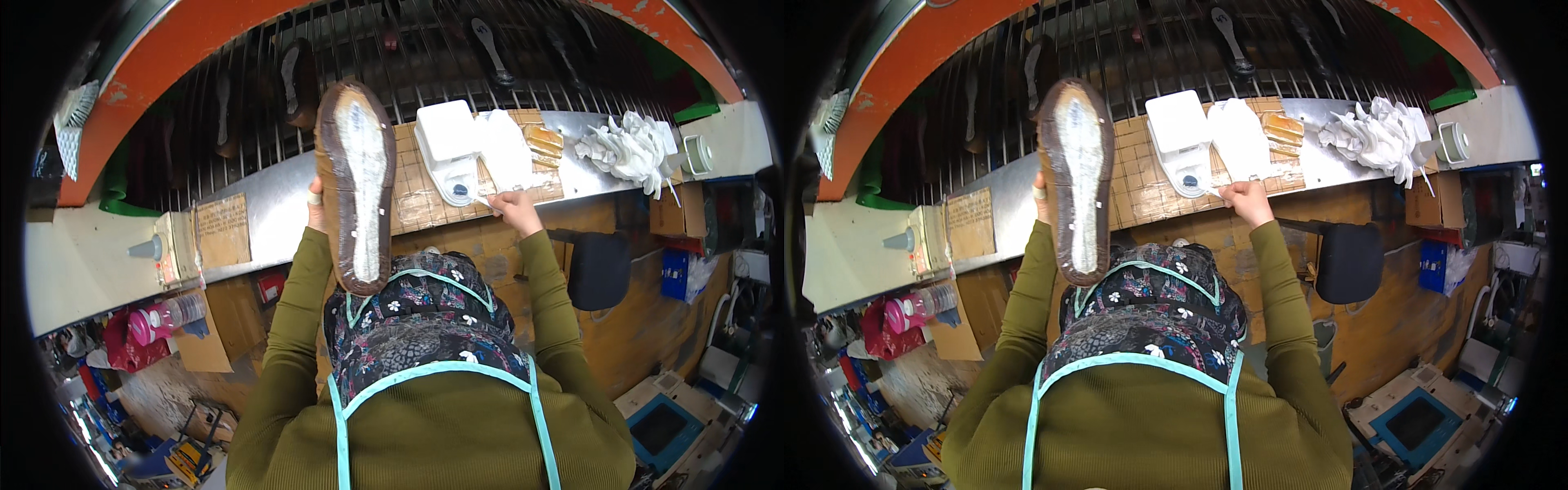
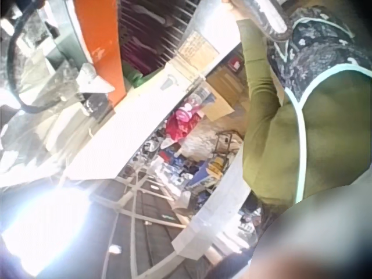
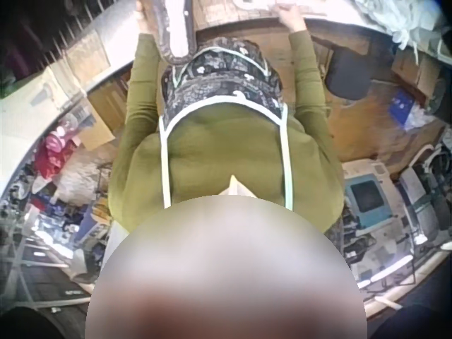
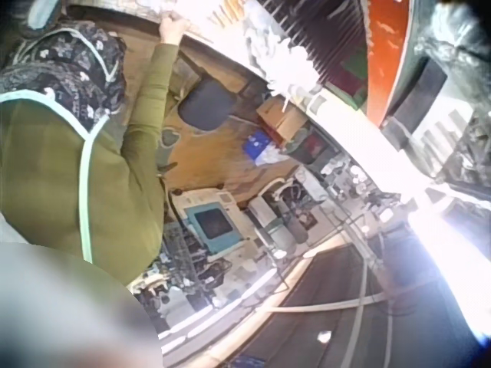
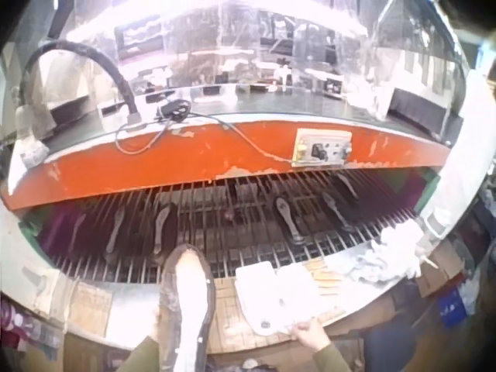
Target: The person applies a white adhesive to the soles of two shoes using a small brush. They repeatedly dip the brush into a container and spread the glue along the edges and center of each sole, then set the shoes aside.
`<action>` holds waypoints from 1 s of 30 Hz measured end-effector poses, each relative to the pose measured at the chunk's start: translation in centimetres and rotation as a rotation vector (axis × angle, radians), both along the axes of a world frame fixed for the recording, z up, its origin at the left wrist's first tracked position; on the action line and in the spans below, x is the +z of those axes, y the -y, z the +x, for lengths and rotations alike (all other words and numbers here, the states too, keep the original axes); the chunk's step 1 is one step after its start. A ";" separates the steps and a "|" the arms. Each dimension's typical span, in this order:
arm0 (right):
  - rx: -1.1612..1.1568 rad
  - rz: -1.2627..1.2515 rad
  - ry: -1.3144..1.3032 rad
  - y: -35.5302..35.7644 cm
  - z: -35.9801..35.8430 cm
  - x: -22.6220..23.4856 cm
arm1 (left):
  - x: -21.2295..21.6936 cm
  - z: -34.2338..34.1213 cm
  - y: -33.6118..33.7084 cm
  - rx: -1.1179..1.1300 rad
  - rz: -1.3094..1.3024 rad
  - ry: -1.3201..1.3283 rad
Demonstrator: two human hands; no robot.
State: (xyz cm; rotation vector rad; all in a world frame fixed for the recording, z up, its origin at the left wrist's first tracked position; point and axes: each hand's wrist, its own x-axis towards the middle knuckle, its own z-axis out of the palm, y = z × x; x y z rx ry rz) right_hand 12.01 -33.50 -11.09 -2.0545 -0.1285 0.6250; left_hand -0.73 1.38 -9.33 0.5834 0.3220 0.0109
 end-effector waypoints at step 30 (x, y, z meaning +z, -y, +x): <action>0.057 -0.204 1.389 -9.0 -2.3 11.9 | -0.7 5.1 3.4 -0.101 -0.110 0.116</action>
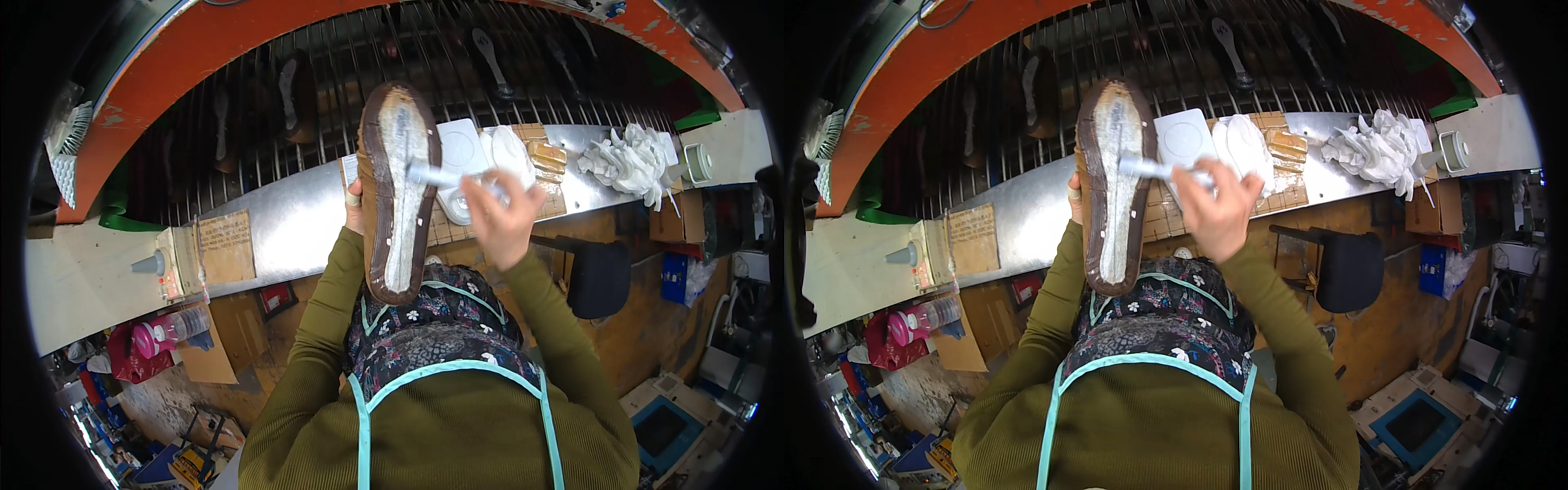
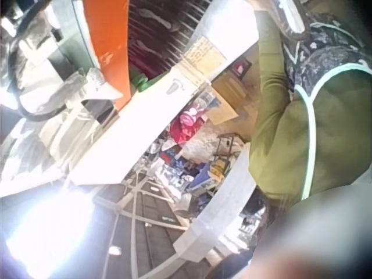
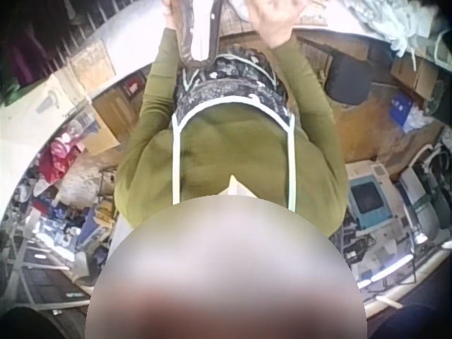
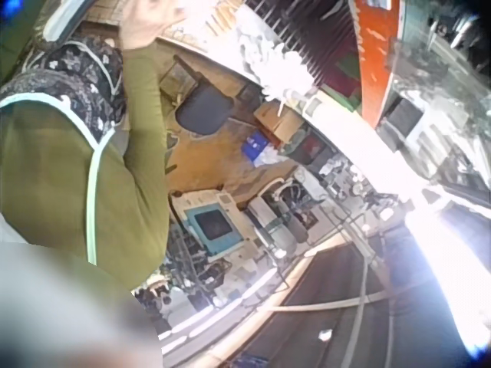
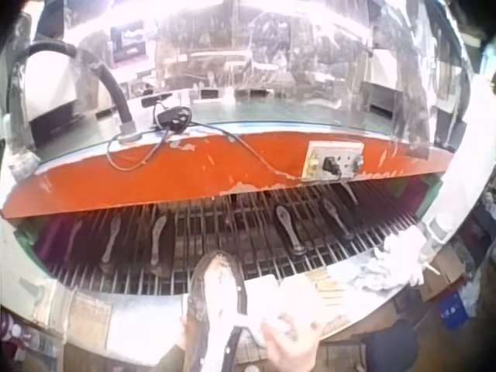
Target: The person applies a white adhesive to the soles of two shoes using a small brush. They repeatedly dip the brush into a container and spread the glue along the edges and center of each sole, then set the shoes aside.
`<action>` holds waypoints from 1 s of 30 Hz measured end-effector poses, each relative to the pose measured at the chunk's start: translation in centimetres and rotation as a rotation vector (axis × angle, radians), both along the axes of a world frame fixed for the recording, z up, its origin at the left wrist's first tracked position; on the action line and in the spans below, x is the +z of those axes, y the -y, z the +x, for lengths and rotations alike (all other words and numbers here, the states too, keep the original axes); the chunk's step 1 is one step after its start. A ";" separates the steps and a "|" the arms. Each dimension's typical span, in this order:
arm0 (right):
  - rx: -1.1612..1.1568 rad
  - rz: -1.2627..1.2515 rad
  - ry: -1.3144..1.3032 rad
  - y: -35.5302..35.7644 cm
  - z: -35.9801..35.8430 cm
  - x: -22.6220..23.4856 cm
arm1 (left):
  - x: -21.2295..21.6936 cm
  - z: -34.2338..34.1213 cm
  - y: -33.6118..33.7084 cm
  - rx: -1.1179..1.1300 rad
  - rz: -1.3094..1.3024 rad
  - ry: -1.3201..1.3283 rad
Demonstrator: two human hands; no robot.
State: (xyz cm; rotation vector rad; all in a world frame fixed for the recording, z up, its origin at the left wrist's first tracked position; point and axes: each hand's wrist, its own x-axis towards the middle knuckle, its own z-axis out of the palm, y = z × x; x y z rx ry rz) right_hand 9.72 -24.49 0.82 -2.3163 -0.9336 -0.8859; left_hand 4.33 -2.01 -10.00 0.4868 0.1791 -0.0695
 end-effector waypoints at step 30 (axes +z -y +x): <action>0.285 1.086 -1.286 -7.8 6.7 -1.7 | 4.1 10.7 0.7 0.290 0.247 -0.184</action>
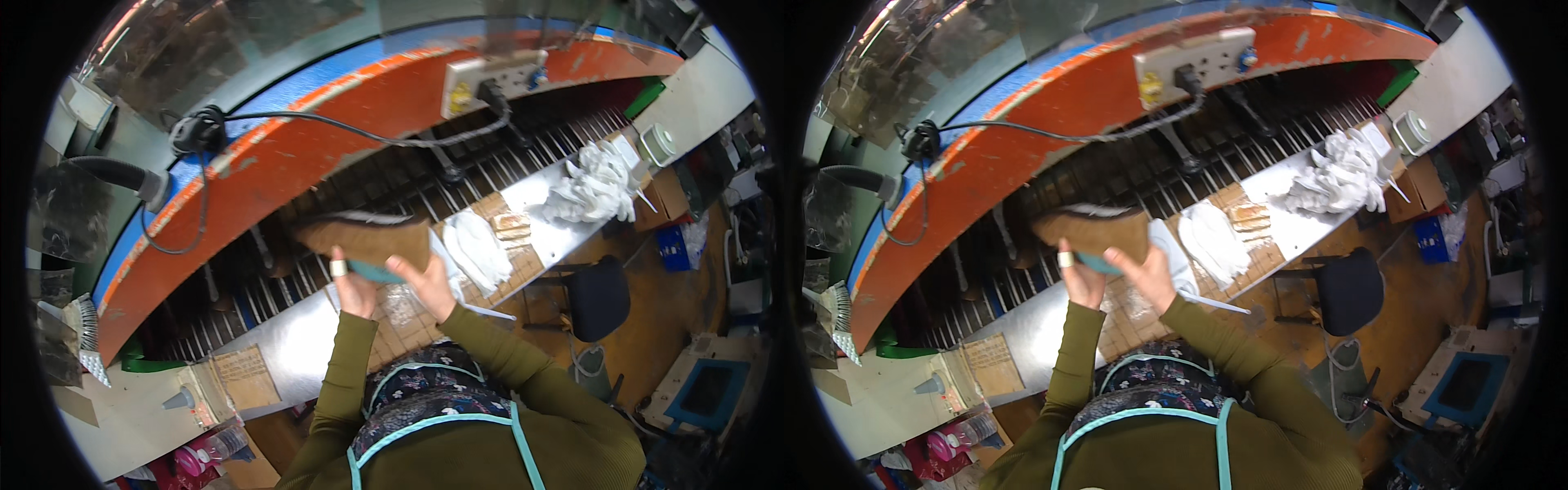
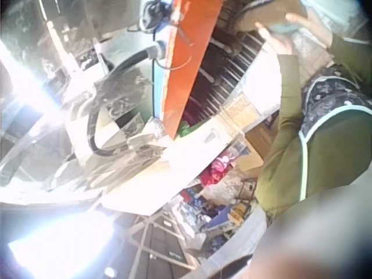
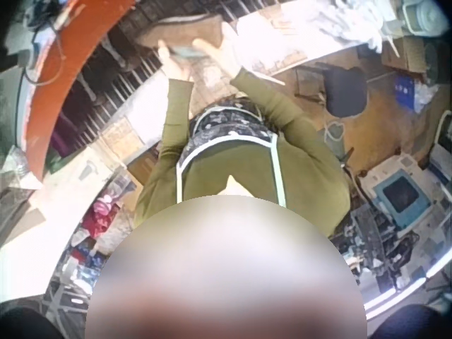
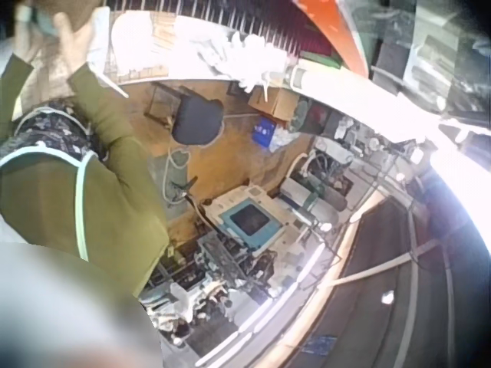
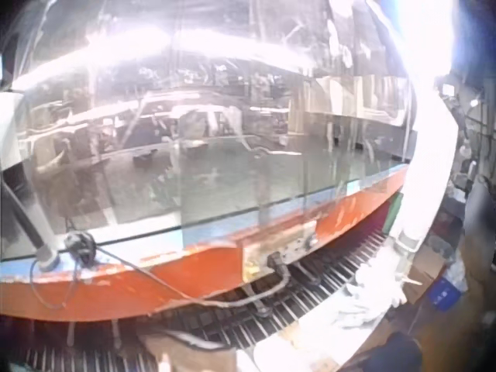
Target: The person applies a white adhesive to the soles of two shoes using a small brush. They repeatedly dip the brush into a container and spread the glue along the edges and center of each sole, then set the shoes aside.
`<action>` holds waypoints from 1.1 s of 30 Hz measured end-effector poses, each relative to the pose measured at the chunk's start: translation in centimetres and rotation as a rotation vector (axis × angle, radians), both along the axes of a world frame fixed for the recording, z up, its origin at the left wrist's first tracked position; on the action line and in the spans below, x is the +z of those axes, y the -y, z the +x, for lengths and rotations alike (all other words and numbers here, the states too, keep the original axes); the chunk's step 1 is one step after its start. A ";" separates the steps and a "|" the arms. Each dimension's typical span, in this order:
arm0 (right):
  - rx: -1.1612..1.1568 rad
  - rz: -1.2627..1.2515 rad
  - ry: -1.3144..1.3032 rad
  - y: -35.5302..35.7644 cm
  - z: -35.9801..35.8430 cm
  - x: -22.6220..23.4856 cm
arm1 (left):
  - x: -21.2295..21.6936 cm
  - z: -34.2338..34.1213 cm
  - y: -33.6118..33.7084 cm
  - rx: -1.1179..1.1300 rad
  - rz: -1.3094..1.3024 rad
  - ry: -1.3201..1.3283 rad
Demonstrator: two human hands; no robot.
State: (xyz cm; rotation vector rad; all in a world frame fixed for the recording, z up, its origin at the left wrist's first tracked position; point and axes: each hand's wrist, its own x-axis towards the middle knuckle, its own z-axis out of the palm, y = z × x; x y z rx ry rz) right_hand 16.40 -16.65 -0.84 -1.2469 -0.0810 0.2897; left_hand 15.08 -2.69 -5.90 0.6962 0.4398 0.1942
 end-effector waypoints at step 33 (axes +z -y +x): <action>-0.506 -1.872 -0.048 18.9 38.4 -18.5 | -2.7 -15.8 -10.1 0.102 0.415 -0.714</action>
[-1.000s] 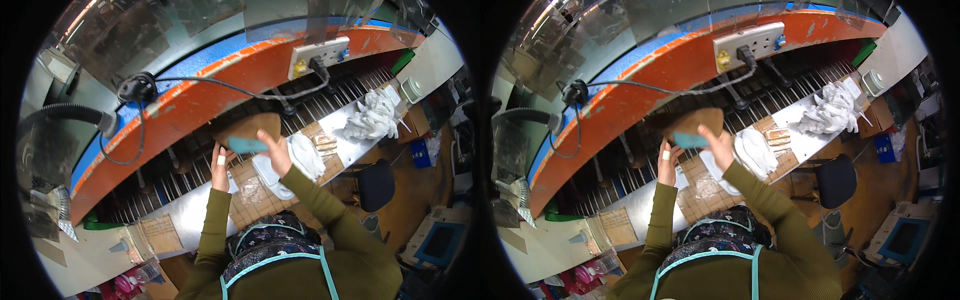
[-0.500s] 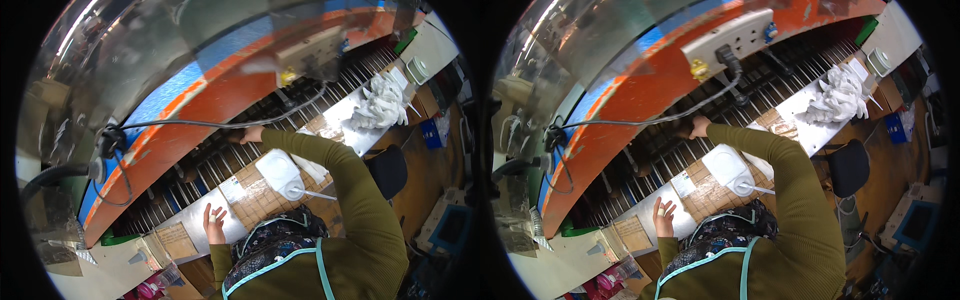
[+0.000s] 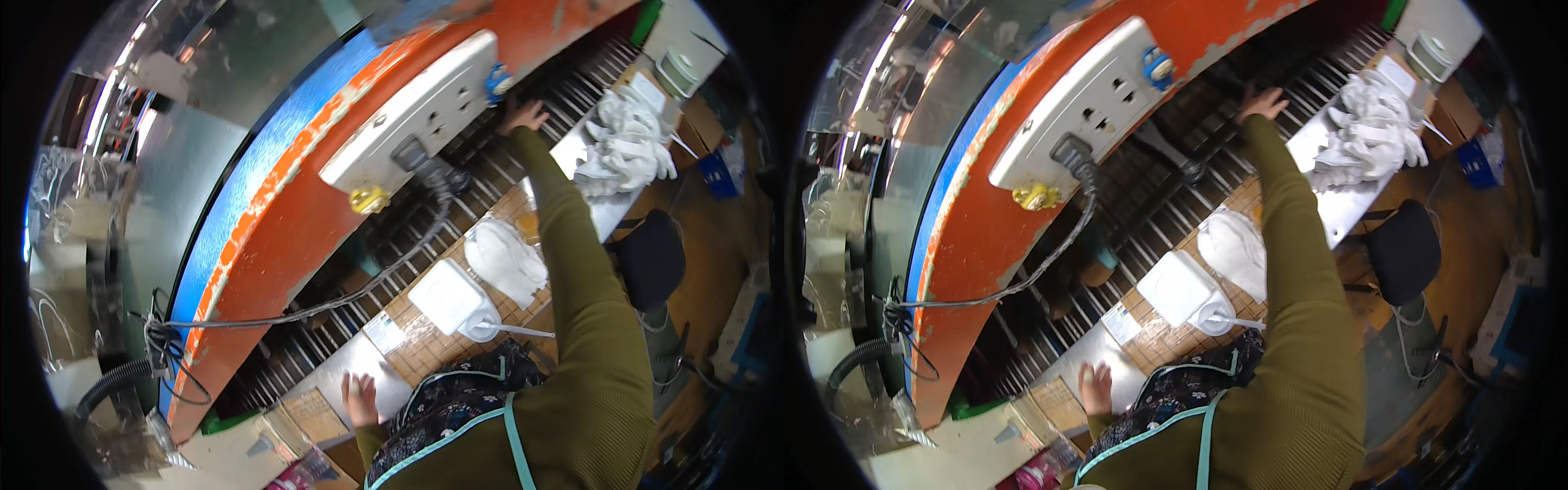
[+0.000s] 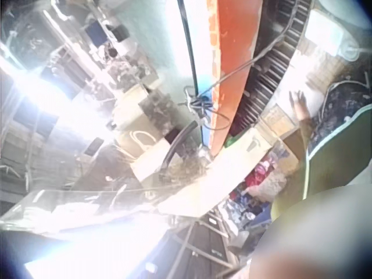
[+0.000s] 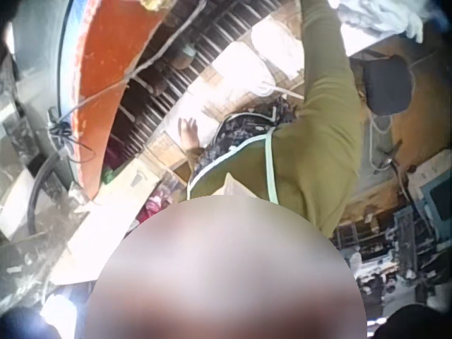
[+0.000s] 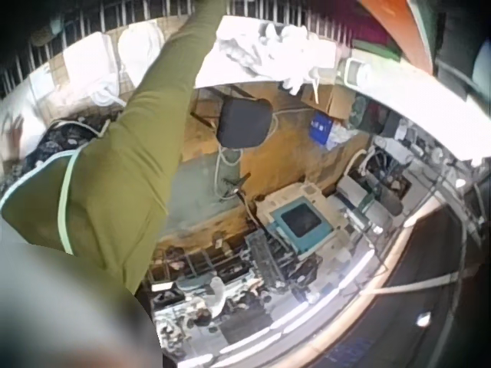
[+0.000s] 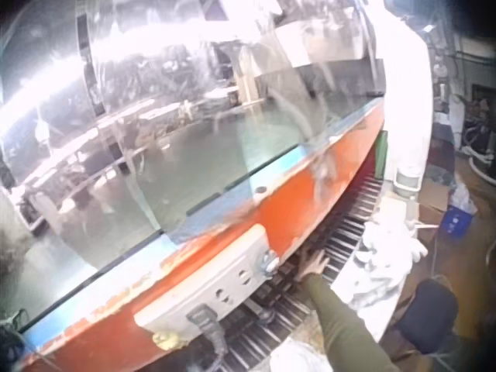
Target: The person applies a white adhesive to the soles of two shoes using a small brush. They repeatedly dip the brush into a container and spread the glue along the edges and center of each sole, then set the shoes aside.
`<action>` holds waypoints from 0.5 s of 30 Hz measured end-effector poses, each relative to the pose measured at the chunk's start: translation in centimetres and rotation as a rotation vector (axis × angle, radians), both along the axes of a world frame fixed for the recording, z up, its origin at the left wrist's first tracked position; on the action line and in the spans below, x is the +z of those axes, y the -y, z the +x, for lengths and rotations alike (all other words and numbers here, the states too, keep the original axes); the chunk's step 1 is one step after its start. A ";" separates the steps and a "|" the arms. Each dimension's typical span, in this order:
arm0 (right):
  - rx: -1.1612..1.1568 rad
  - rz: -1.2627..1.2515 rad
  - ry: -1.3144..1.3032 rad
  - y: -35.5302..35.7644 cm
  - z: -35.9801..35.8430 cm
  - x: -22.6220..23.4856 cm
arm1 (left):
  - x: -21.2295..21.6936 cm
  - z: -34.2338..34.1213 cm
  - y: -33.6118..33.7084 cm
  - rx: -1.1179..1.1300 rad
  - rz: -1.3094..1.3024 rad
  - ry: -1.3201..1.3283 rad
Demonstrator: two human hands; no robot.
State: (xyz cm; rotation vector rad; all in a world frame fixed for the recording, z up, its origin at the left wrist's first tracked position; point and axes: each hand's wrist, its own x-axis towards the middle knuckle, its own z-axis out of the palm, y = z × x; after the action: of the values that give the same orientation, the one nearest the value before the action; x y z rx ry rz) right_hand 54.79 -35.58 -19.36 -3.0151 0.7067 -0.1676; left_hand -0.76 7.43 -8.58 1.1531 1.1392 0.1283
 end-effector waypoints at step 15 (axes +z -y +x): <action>0.379 0.137 -0.069 5.0 -0.7 3.1 | -13.5 23.9 -3.4 0.609 -0.817 -0.194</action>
State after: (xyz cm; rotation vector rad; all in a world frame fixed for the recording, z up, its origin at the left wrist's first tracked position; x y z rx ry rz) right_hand 54.14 -40.62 -16.29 -2.9616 0.1324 -0.0006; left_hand 23.18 10.83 -22.03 0.0803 1.4905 0.0073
